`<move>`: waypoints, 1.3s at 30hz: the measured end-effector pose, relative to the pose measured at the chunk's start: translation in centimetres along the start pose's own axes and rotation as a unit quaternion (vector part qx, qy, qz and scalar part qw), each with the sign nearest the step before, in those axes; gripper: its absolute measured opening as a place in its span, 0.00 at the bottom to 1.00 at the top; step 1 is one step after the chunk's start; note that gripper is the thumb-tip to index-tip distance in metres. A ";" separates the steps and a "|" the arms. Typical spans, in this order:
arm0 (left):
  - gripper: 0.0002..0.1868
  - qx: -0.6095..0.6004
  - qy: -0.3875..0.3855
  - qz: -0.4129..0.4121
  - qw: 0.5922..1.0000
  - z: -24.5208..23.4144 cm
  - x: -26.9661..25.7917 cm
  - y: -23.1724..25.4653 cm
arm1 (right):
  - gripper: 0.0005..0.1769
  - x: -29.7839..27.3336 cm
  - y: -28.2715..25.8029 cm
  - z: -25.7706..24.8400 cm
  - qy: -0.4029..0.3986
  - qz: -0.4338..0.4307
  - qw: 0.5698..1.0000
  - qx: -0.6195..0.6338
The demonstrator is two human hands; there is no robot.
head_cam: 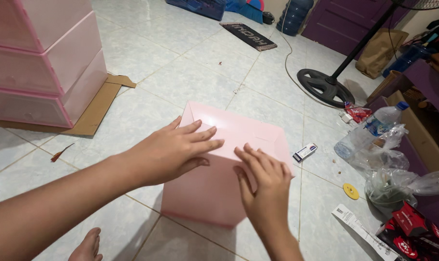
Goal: The person assembles a pink plastic storage drawer by snapping the frame and lid into place, then stacks it onto an existing vertical stack of identical drawers. The person handles the drawer unit and its lid by hand, aligning and pressing the edges to secure them.
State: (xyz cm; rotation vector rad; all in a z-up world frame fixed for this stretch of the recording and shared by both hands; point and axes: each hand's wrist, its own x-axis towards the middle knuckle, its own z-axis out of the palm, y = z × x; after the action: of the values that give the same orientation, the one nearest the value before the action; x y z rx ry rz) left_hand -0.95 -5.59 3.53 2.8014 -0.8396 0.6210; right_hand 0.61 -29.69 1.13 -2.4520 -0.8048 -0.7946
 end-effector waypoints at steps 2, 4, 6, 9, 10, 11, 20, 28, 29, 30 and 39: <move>0.27 -0.006 0.020 -0.009 1.000 0.3 0.0 0.2 | 0.21 -0.2 -0.3 0.3 0.010 0.008 1.000 -0.001; 0.26 -0.009 0.040 -0.012 0.999 0.5 -0.3 0.3 | 0.20 -0.3 -0.7 0.4 0.027 -0.006 1.000 -0.013; 0.27 -0.012 0.058 -0.006 0.998 0.7 -0.7 0.3 | 0.23 -0.4 -1.0 0.2 0.020 -0.017 1.000 -0.016; 0.32 -0.011 0.092 0.012 0.996 1.0 -1.0 0.3 | 0.24 0.1 -1.5 0.3 0.023 -0.061 0.997 -0.032; 0.29 -0.010 0.091 0.004 0.996 1.1 -1.0 0.4 | 0.25 0.2 -1.8 0.6 0.026 -0.079 0.996 -0.038; 0.27 -0.007 0.090 -0.003 0.996 1.2 -1.0 0.5 | 0.23 0.3 -2.2 1.0 0.029 -0.071 0.997 -0.033; 0.32 -0.148 0.102 -0.072 0.981 1.4 -2.6 -0.5 | 0.19 0.5 -2.3 1.7 0.015 -0.027 1.000 0.006; 0.51 -0.338 -0.020 -0.338 0.878 7.0 -6.9 1.5 | 0.20 -0.1 1.1 0.6 0.057 0.043 0.997 0.013; 0.49 -0.335 -0.039 -0.334 0.880 7.7 -7.0 1.6 | 0.19 -0.2 2.0 0.3 0.077 0.062 0.992 0.073; 0.47 -0.332 -0.058 -0.330 0.882 8.3 -7.0 1.5 | 0.18 -0.5 2.9 0.0 0.097 0.081 0.983 0.133; 0.27 -0.061 0.166 -0.047 0.983 8.5 -3.6 -1.8 | 0.21 -9.0 8.3 1.8 0.155 0.384 0.824 0.386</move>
State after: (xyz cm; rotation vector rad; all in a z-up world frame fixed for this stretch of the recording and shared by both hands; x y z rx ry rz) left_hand 0.23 -4.46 -5.71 2.5120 -0.6520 0.9518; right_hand 0.64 -38.33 -7.77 -1.6027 0.0543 -0.3999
